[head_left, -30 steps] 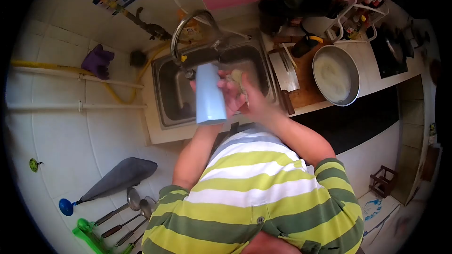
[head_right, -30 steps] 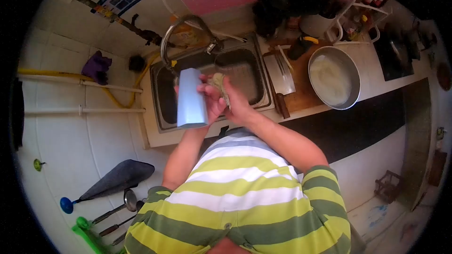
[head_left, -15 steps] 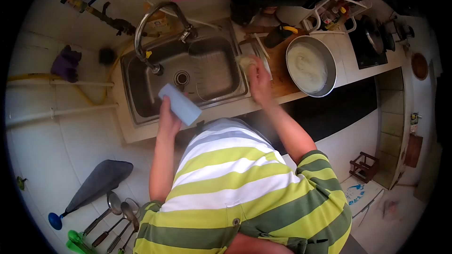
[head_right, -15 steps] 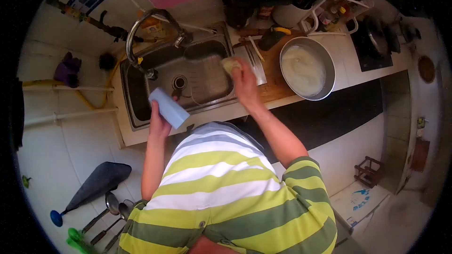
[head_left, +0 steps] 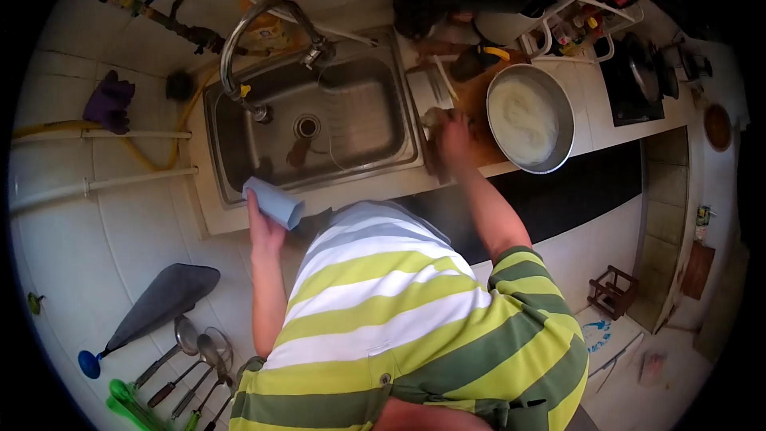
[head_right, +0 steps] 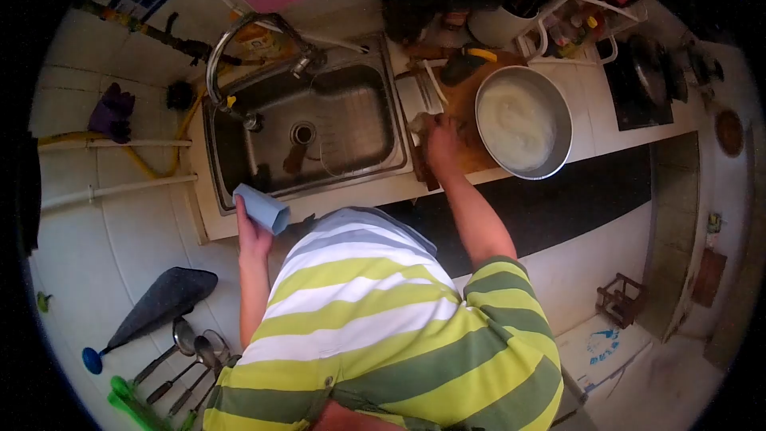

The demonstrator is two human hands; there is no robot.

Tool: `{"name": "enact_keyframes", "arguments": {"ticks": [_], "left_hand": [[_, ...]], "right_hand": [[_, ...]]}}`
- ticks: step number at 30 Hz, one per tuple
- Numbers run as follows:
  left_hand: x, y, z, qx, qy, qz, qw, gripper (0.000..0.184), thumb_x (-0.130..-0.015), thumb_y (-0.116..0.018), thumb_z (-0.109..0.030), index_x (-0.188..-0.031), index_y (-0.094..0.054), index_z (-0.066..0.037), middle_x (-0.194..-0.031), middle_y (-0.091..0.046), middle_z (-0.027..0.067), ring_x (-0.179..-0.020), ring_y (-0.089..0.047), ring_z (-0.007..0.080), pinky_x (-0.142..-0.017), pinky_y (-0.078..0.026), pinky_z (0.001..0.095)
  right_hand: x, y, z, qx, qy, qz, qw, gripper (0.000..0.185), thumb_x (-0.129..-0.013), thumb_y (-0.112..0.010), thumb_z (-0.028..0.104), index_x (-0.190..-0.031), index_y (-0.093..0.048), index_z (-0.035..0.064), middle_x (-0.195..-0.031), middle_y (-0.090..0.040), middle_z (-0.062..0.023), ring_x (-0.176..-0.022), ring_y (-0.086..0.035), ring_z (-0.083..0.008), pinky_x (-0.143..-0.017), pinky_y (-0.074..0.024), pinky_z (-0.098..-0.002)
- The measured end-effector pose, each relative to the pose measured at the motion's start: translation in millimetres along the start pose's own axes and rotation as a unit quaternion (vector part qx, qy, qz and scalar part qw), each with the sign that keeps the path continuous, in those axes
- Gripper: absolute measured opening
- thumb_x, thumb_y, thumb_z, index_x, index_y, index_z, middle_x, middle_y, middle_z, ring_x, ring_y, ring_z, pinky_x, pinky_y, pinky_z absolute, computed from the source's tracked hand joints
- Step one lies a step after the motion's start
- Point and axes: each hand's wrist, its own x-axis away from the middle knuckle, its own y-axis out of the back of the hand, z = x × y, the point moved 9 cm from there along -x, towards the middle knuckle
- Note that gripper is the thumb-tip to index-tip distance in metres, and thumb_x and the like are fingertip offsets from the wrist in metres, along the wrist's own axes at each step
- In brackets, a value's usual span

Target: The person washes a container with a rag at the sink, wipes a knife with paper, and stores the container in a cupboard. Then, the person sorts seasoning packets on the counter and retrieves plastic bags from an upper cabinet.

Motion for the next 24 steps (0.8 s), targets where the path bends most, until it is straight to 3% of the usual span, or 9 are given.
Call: {"name": "enact_keyframes", "arguments": {"ticks": [2,5,7,11,14,16,17,19,24], "left_hand": [[11,-30,-2,-0.008,-0.006,0.033,0.999,0.066,-0.093,-0.059,-0.051,-0.141,-0.041,-0.01,-0.132,-0.053,0.0115,-0.123,-0.051,0.0297,-0.108,-0.039,0.0481],[10,-40,3,0.003,-0.003,0.036,0.999,0.064,-0.094,-0.059,-0.051,-0.14,-0.042,-0.009,-0.13,-0.054,0.0123,-0.122,-0.051,0.0302,-0.107,-0.04,0.0484],[9,-41,6,-0.011,-0.002,0.035,0.999,0.063,-0.094,-0.059,-0.051,-0.139,-0.042,-0.01,-0.128,-0.055,0.0124,-0.122,-0.051,0.0303,-0.107,-0.04,0.0485],[13,-38,10,-0.013,-0.005,0.031,0.999,0.063,-0.094,-0.059,-0.05,-0.139,-0.043,-0.01,-0.128,-0.055,0.0123,-0.122,-0.052,0.0304,-0.107,-0.04,0.0485],[14,-28,15,-0.008,0.002,0.029,1.0,0.062,-0.094,-0.059,-0.051,-0.138,-0.043,-0.01,-0.128,-0.055,0.0122,-0.121,-0.052,0.0302,-0.107,-0.04,0.0485],[14,-23,14,-0.005,0.008,0.001,1.0,0.061,-0.094,-0.058,-0.051,-0.138,-0.044,-0.01,-0.126,-0.056,0.0119,-0.119,-0.052,0.0301,-0.106,-0.04,0.0482],[14,-23,13,-0.004,0.01,-0.001,1.0,0.061,-0.094,-0.058,-0.051,-0.138,-0.044,-0.01,-0.126,-0.056,0.0119,-0.119,-0.052,0.0301,-0.106,-0.04,0.0482],[18,-28,7,0.009,-0.009,0.007,1.0,0.06,-0.095,-0.058,-0.051,-0.137,-0.044,-0.01,-0.124,-0.056,0.0119,-0.117,-0.053,0.0298,-0.105,-0.041,0.0479],[2,-18,1,0.016,-0.005,0.02,1.0,0.058,-0.095,-0.058,-0.05,-0.135,-0.045,-0.009,-0.12,-0.057,0.0116,-0.116,-0.054,0.0294,-0.103,-0.042,0.0481]], "right_hand": [[-24,-5,0,-0.009,0.013,-0.009,1.0,0.032,-0.083,-0.055,0.003,-0.113,-0.065,0.0023,-0.124,-0.054,-0.0239,-0.116,-0.052,-0.0395,-0.091,-0.0477,-0.0479],[-59,-34,-15,0.054,-0.043,0.083,0.994,0.021,-0.084,-0.055,0.004,-0.1,-0.068,0.0005,-0.118,-0.058,-0.0234,-0.111,-0.056,-0.0365,-0.082,-0.0519,-0.0476],[-83,-29,-2,0.137,0.007,0.033,0.99,0.012,-0.081,-0.059,0.007,-0.088,-0.068,0.0038,-0.091,-0.065,-0.0169,-0.091,-0.062,-0.0381,-0.074,-0.0539,-0.0465],[-122,-40,9,0.148,0.067,-0.042,0.986,0.013,-0.079,-0.06,0.006,-0.087,-0.069,0.0009,-0.094,-0.066,-0.0184,-0.097,-0.062,-0.0381,-0.073,-0.0548,-0.0448],[-117,-68,8,0.222,0.068,0.07,0.97,0.023,-0.079,-0.06,0.007,-0.1,-0.069,0.0038,-0.101,-0.064,-0.0197,-0.105,-0.06,-0.0378,-0.08,-0.054,-0.0444],[-98,-38,30,0.17,0.149,-0.081,0.971,0.034,-0.085,-0.056,0.005,-0.117,-0.064,0.0037,-0.115,-0.062,-0.0206,-0.115,-0.057,-0.0336,-0.084,-0.0527,-0.046],[-88,-32,31,0.172,0.149,-0.078,0.971,0.034,-0.085,-0.056,0.005,-0.117,-0.064,0.0037,-0.115,-0.062,-0.0206,-0.115,-0.057,-0.0336,-0.084,-0.0527,-0.046],[-62,-20,20,0.075,0.037,0.072,0.994,0.039,-0.084,-0.057,0.007,-0.123,-0.059,0.0058,-0.116,-0.061,-0.0201,-0.116,-0.056,-0.0359,-0.088,-0.051,-0.0464],[7,2,-5,0.057,0.03,0.003,0.998,0.034,-0.08,-0.064,0.011,-0.113,-0.063,0.0072,-0.109,-0.064,-0.0192,-0.104,-0.061,-0.0372,-0.085,-0.0516,-0.047]]}}
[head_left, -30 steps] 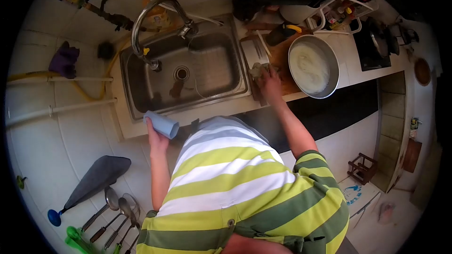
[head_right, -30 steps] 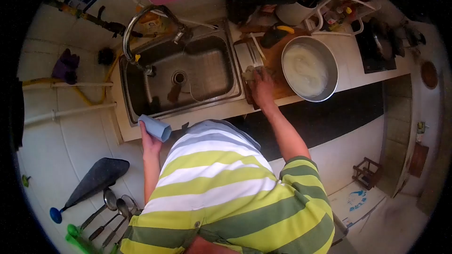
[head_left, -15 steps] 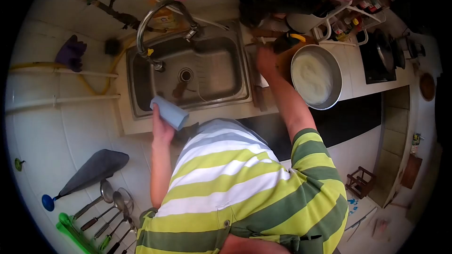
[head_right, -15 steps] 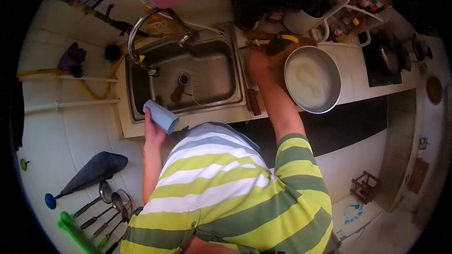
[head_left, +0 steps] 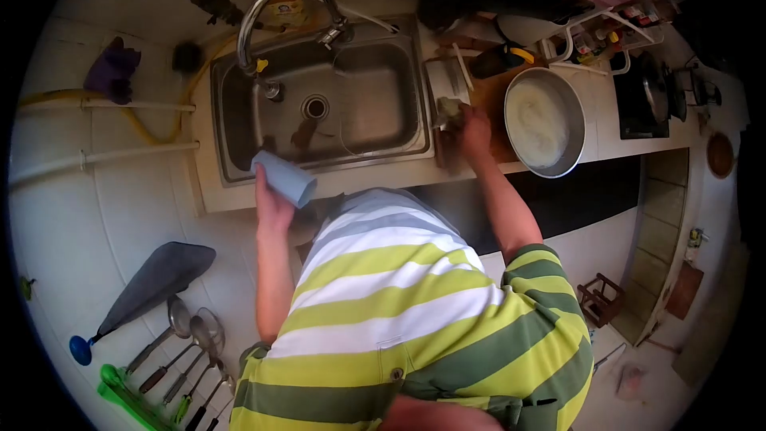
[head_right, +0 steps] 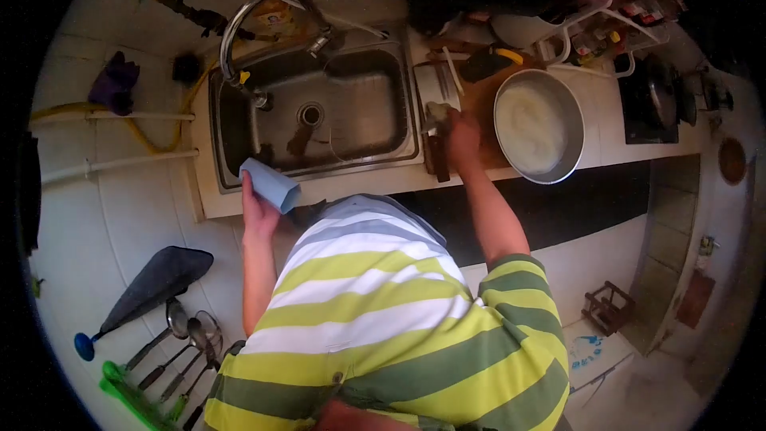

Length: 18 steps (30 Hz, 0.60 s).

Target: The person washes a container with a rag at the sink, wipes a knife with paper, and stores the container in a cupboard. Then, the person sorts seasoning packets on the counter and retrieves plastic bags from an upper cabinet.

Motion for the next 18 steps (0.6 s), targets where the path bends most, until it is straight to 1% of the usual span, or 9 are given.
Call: {"name": "enact_keyframes", "arguments": {"ticks": [2,4,6,8,10,12,14,16,18], "left_hand": [[-6,-1,-1,0.017,0.007,0.011,1.0,0.058,-0.095,-0.058,-0.049,-0.136,-0.044,-0.009,-0.123,-0.056,0.0113,-0.117,-0.053,0.0292,-0.104,-0.041,0.0476],[-11,-3,-2,0.018,0.019,0.01,1.0,0.057,-0.096,-0.057,-0.047,-0.136,-0.044,-0.009,-0.125,-0.056,0.011,-0.118,-0.053,0.029,-0.105,-0.041,0.0469],[-19,1,-3,0.022,0.028,0.007,0.999,0.055,-0.097,-0.057,-0.045,-0.136,-0.044,-0.009,-0.127,-0.055,0.0107,-0.119,-0.052,0.0287,-0.106,-0.04,0.0462],[-33,9,-4,0.036,0.037,0.012,0.999,0.052,-0.098,-0.057,-0.042,-0.135,-0.045,-0.009,-0.128,-0.054,0.0096,-0.119,-0.052,0.0278,-0.107,-0.039,0.0444],[-46,18,-7,0.056,0.046,0.023,0.997,0.05,-0.098,-0.057,-0.039,-0.135,-0.045,-0.008,-0.129,-0.054,0.0091,-0.119,-0.052,0.0269,-0.108,-0.039,0.0431],[-56,30,-11,0.043,0.048,0.018,0.998,0.05,-0.098,-0.057,-0.039,-0.135,-0.044,-0.008,-0.129,-0.054,0.0086,-0.12,-0.052,0.0259,-0.108,-0.039,0.0425],[-63,39,-16,0.048,0.053,0.023,0.997,0.049,-0.098,-0.057,-0.039,-0.135,-0.043,-0.009,-0.128,-0.054,0.0081,-0.12,-0.052,0.025,-0.108,-0.038,0.0419],[-67,51,-22,0.031,0.056,0.016,0.998,0.052,-0.097,-0.06,-0.04,-0.136,-0.043,-0.01,-0.129,-0.054,0.007,-0.121,-0.051,0.0243,-0.108,-0.037,0.0416],[-70,65,-32,0.027,0.054,0.012,0.998,0.053,-0.096,-0.061,-0.041,-0.136,-0.044,-0.01,-0.13,-0.053,0.0065,-0.122,-0.05,0.0242,-0.109,-0.037,0.0419]], "right_hand": [[12,-3,-24,-0.01,-0.004,-0.053,0.999,0.031,-0.078,-0.067,0.011,-0.109,-0.064,0.0073,-0.105,-0.065,-0.0193,-0.1,-0.063,-0.0375,-0.082,-0.0521,-0.048],[18,-34,-70,0.015,-0.156,0.034,0.987,0.025,-0.077,-0.067,0.01,-0.102,-0.067,0.0077,-0.099,-0.066,-0.0199,-0.093,-0.065,-0.0384,-0.078,-0.0524,-0.0498],[20,-30,-68,0.037,-0.165,0.071,0.983,0.024,-0.079,-0.065,0.01,-0.102,-0.067,0.0056,-0.099,-0.065,-0.0215,-0.093,-0.065,-0.0399,-0.076,-0.052,-0.05],[17,-9,-59,-0.024,-0.195,0.001,0.98,0.041,-0.08,-0.07,0.019,-0.117,-0.062,0.0028,-0.107,-0.066,-0.0216,-0.102,-0.062,-0.0426,-0.084,-0.0502,-0.0487],[19,33,8,-0.013,-0.135,-0.022,0.991,0.038,-0.081,-0.066,0.014,-0.117,-0.062,0.0026,-0.113,-0.064,-0.0223,-0.106,-0.06,-0.0415,-0.087,-0.0494,-0.0473],[24,41,49,-0.104,-0.077,-0.043,0.991,0.034,-0.082,-0.063,0.012,-0.115,-0.062,0.0033,-0.112,-0.063,-0.0221,-0.106,-0.059,-0.0412,-0.088,-0.0484,-0.0474],[28,13,69,-0.053,-0.047,-0.005,0.997,0.029,-0.083,-0.062,0.011,-0.111,-0.064,0.0039,-0.104,-0.063,-0.0202,-0.103,-0.061,-0.0392,-0.087,-0.0492,-0.0473],[40,-51,92,0.059,0.043,0.152,0.986,0.024,-0.083,-0.061,0.011,-0.107,-0.066,0.0055,-0.099,-0.063,-0.0182,-0.099,-0.062,-0.0379,-0.086,-0.0503,-0.0461],[66,-121,84,0.074,0.018,0.194,0.978,0.021,-0.083,-0.061,0.011,-0.102,-0.067,0.0073,-0.099,-0.062,-0.017,-0.097,-0.061,-0.0376,-0.085,-0.0514,-0.045]]}}
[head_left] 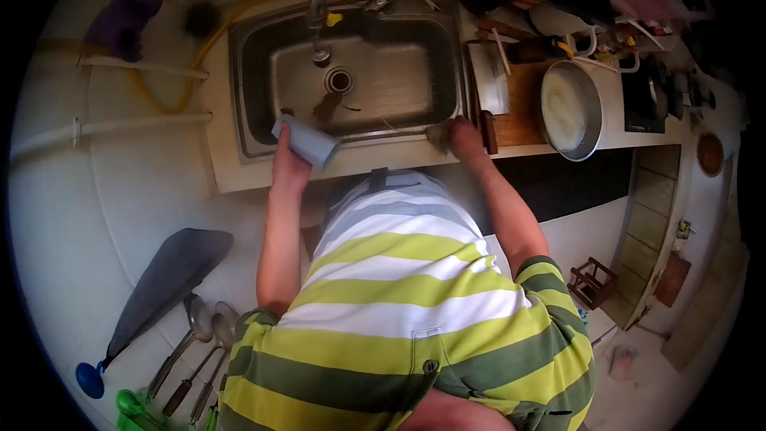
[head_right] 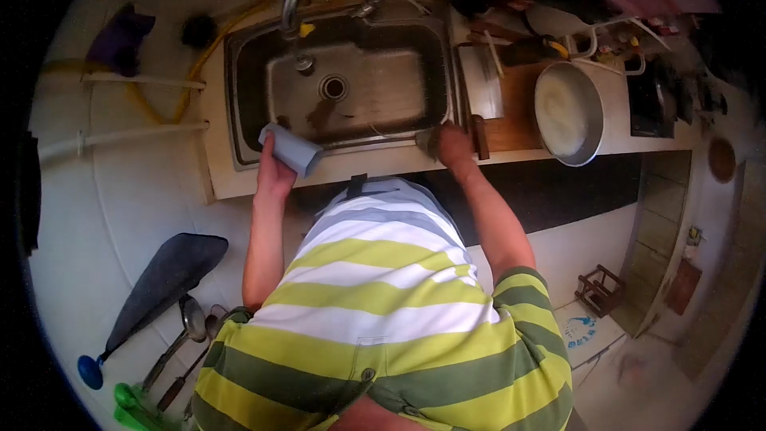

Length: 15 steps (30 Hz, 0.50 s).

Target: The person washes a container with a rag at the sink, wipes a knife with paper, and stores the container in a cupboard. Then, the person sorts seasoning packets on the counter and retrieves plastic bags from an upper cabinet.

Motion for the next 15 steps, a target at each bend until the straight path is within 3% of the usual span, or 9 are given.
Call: {"name": "enact_keyframes", "arguments": {"ticks": [4,5,10,12,15], "left_hand": [[1,31,-35,-0.009,-0.015,-0.033,0.999,0.056,-0.094,-0.063,-0.042,-0.137,-0.045,-0.011,-0.133,-0.052,0.0053,-0.124,-0.049,0.0241,-0.109,-0.036,0.0427],[0,40,-42,-0.007,-0.016,-0.038,0.999,0.056,-0.094,-0.063,-0.042,-0.137,-0.045,-0.011,-0.133,-0.052,0.0053,-0.124,-0.049,0.0241,-0.109,-0.036,0.0427],[17,83,-71,0.025,-0.026,-0.067,0.997,0.057,-0.096,-0.061,-0.042,-0.139,-0.043,-0.009,-0.137,-0.05,0.0064,-0.127,-0.047,0.0244,-0.111,-0.033,0.0424],[37,94,-76,0.029,-0.049,-0.077,0.995,0.058,-0.096,-0.06,-0.042,-0.14,-0.042,-0.008,-0.138,-0.049,0.0069,-0.128,-0.046,0.0244,-0.112,-0.032,0.0423],[70,121,-71,0.037,-0.083,-0.111,0.99,0.056,-0.097,-0.059,-0.042,-0.139,-0.044,-0.009,-0.137,-0.051,0.007,-0.127,-0.048,0.025,-0.111,-0.034,0.0434]], "right_hand": [[13,9,76,-0.038,0.052,-0.09,0.994,0.024,-0.079,-0.064,0.012,-0.103,-0.067,0.0088,-0.107,-0.06,-0.0161,-0.101,-0.059,-0.0369,-0.086,-0.0516,-0.0442],[9,-3,85,-0.048,0.056,-0.031,0.997,0.031,-0.076,-0.066,0.011,-0.106,-0.065,0.0094,-0.108,-0.06,-0.0162,-0.104,-0.058,-0.036,-0.087,-0.0516,-0.0441],[1,-11,166,-0.03,0.141,0.011,0.99,0.034,-0.072,-0.066,0.008,-0.106,-0.065,0.0068,-0.111,-0.06,-0.0164,-0.109,-0.058,-0.0345,-0.088,-0.0521,-0.0426],[-4,-14,203,-0.004,0.185,0.0,0.983,0.019,-0.078,-0.059,0.008,-0.095,-0.067,0.0014,-0.099,-0.065,-0.0211,-0.095,-0.064,-0.0374,-0.078,-0.0552,-0.0456],[-31,-46,248,0.01,0.17,0.055,0.984,0.022,-0.081,-0.057,0.01,-0.097,-0.068,-0.001,-0.097,-0.067,-0.0236,-0.089,-0.067,-0.0372,-0.075,-0.0561,-0.0476]]}}
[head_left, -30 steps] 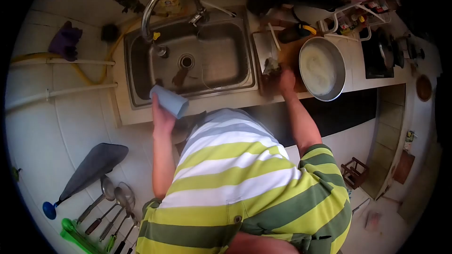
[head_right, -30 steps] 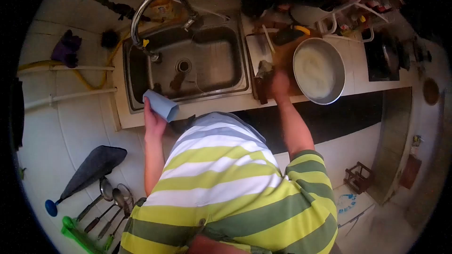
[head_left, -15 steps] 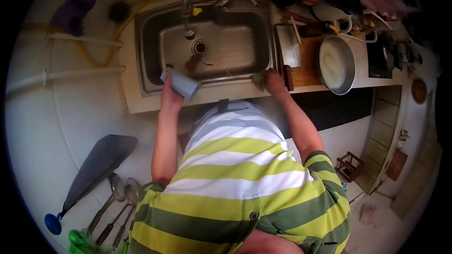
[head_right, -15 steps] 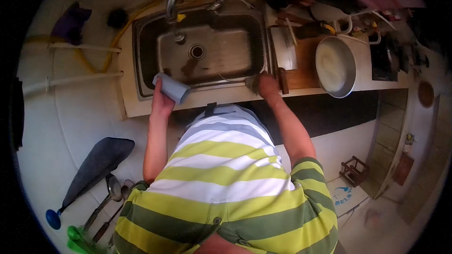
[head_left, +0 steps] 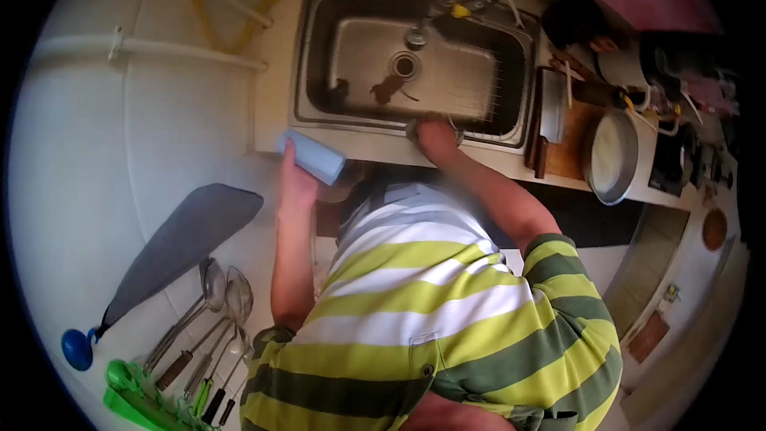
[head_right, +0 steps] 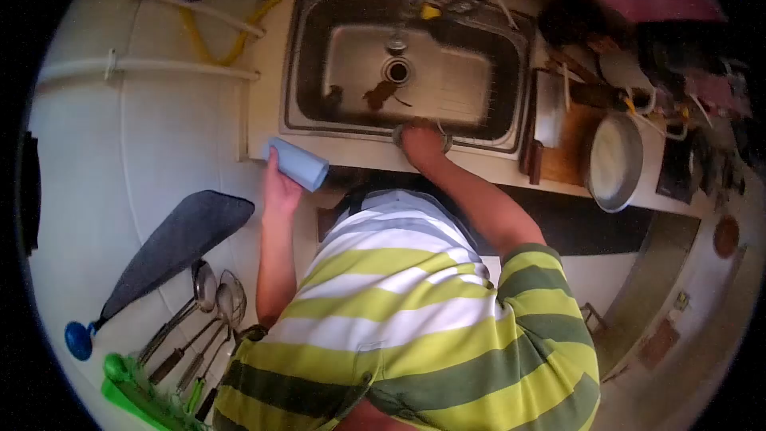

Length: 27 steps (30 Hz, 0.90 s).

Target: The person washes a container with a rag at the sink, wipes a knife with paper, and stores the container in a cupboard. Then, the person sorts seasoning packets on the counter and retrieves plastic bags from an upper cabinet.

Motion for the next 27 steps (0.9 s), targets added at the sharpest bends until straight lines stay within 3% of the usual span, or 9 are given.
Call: {"name": "enact_keyframes", "arguments": {"ticks": [3,6,8,9,12,16,20,25,27], "left_hand": [[17,51,3,0.008,-0.025,-0.038,0.999,0.053,-0.097,-0.058,-0.044,-0.136,-0.046,-0.009,-0.134,-0.054,0.007,-0.124,-0.051,0.0256,-0.108,-0.039,0.0443],[38,90,11,0.053,-0.028,-0.058,0.997,0.054,-0.099,-0.055,-0.043,-0.137,-0.045,-0.007,-0.132,-0.055,0.0093,-0.123,-0.051,0.0249,-0.107,-0.038,0.0411],[53,110,12,0.07,-0.027,-0.089,0.993,0.053,-0.099,-0.053,-0.044,-0.137,-0.045,-0.007,-0.132,-0.055,0.0096,-0.124,-0.051,0.0252,-0.107,-0.038,0.0415],[63,118,15,0.081,-0.018,-0.117,0.99,0.053,-0.1,-0.051,-0.045,-0.137,-0.045,-0.007,-0.133,-0.055,0.0098,-0.124,-0.051,0.0255,-0.107,-0.038,0.0419],[76,119,14,0.079,-0.034,-0.111,0.99,0.053,-0.101,-0.048,-0.045,-0.137,-0.045,-0.005,-0.134,-0.054,0.0107,-0.124,-0.051,0.0258,-0.107,-0.039,0.0422],[57,119,28,0.075,-0.015,-0.065,0.995,0.055,-0.1,-0.05,-0.045,-0.138,-0.044,-0.005,-0.134,-0.054,0.0102,-0.124,-0.051,0.0251,-0.108,-0.038,0.0412],[31,65,34,0.017,0.015,-0.041,0.999,0.06,-0.096,-0.058,-0.046,-0.138,-0.044,-0.005,-0.135,-0.053,0.0082,-0.126,-0.048,0.0232,-0.108,-0.037,0.0396],[-14,-10,41,-0.05,0.053,0.042,0.996,0.057,-0.096,-0.06,-0.042,-0.137,-0.045,-0.004,-0.133,-0.053,0.0077,-0.122,-0.05,0.0232,-0.109,-0.034,0.0392],[-22,-47,42,-0.072,0.065,0.094,0.991,0.053,-0.097,-0.06,-0.038,-0.134,-0.047,-0.003,-0.13,-0.054,0.008,-0.12,-0.051,0.0222,-0.108,-0.035,0.0392]], "right_hand": [[-38,-13,68,0.012,0.128,0.035,0.991,0.024,-0.084,-0.055,0.012,-0.097,-0.068,-0.0029,-0.095,-0.068,-0.0253,-0.082,-0.069,-0.0383,-0.074,-0.0559,-0.0491],[-70,-28,147,-0.129,0.083,0.072,0.986,0.032,-0.086,-0.054,0.013,-0.114,-0.06,-0.0008,-0.113,-0.06,-0.0277,-0.101,-0.062,-0.0404,-0.088,-0.0505,-0.0515],[-74,-18,205,-0.147,0.126,0.078,0.978,0.038,-0.088,-0.052,0.015,-0.123,-0.055,0.0028,-0.123,-0.054,-0.0283,-0.116,-0.054,-0.0416,-0.097,-0.0451,-0.0519],[-64,2,234,-0.124,0.203,0.058,0.97,0.035,-0.092,-0.048,0.019,-0.122,-0.056,0.0025,-0.124,-0.054,-0.0297,-0.12,-0.051,-0.0422,-0.101,-0.0414,-0.0532],[-68,-14,246,-0.109,0.231,-0.008,0.967,0.033,-0.092,-0.048,0.017,-0.123,-0.056,0.0087,-0.124,-0.053,-0.0266,-0.12,-0.049,-0.0429,-0.099,-0.0439,-0.0515],[-40,4,185,-0.127,0.221,-0.002,0.967,0.036,-0.088,-0.051,0.012,-0.123,-0.056,0.0098,-0.123,-0.055,-0.0225,-0.117,-0.052,-0.0416,-0.097,-0.0451,-0.0497],[9,13,70,-0.071,0.181,-0.068,0.979,0.041,-0.084,-0.054,0.01,-0.125,-0.057,0.012,-0.116,-0.057,-0.0191,-0.113,-0.054,-0.0388,-0.095,-0.047,-0.0466],[78,40,-53,-0.025,0.037,-0.04,0.998,0.056,-0.072,-0.057,-0.004,-0.127,-0.057,0.0119,-0.106,-0.056,-0.0167,-0.105,-0.055,-0.0373,-0.094,-0.0473,-0.0447],[96,50,-85,-0.052,-0.022,-0.049,0.997,0.059,-0.07,-0.058,-0.008,-0.126,-0.058,0.0104,-0.116,-0.056,-0.0169,-0.11,-0.054,-0.0378,-0.095,-0.0467,-0.0431]]}}
